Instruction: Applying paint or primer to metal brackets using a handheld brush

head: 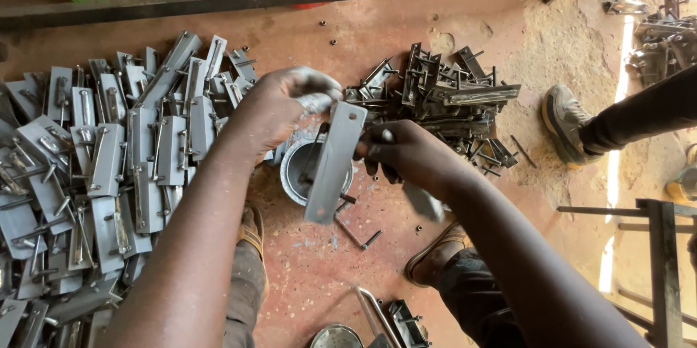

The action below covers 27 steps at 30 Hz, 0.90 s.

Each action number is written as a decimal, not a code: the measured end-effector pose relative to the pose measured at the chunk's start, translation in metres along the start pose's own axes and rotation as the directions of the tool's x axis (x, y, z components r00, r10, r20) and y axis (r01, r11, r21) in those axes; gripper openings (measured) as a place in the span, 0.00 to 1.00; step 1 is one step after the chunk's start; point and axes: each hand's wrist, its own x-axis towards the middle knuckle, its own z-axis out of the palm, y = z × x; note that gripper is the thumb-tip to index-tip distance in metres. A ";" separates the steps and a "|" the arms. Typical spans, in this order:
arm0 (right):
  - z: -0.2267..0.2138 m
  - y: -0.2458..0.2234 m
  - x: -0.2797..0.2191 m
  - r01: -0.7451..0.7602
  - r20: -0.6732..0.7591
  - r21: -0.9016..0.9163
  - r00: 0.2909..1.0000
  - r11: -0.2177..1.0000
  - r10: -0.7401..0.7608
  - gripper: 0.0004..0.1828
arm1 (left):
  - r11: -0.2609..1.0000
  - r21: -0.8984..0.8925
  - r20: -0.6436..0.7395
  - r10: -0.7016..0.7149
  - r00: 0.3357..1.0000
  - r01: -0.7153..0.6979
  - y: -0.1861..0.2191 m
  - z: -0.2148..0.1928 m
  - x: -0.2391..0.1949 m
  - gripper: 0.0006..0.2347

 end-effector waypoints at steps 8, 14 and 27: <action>0.003 0.055 0.032 -0.039 -0.190 0.794 0.932 0.606 0.309 0.08 | 0.646 0.582 -0.328 -0.368 0.870 0.493 -0.063 0.016 0.012 0.13; -0.008 0.023 0.021 0.103 -0.262 0.841 0.936 0.531 0.234 0.08 | 0.788 -0.015 -0.069 -0.614 0.786 0.615 -0.034 0.071 0.003 0.25; 0.024 0.023 0.025 0.168 -0.301 0.821 0.939 0.545 0.165 0.16 | 0.678 -0.511 0.007 -0.612 0.791 0.529 -0.009 0.094 0.004 0.21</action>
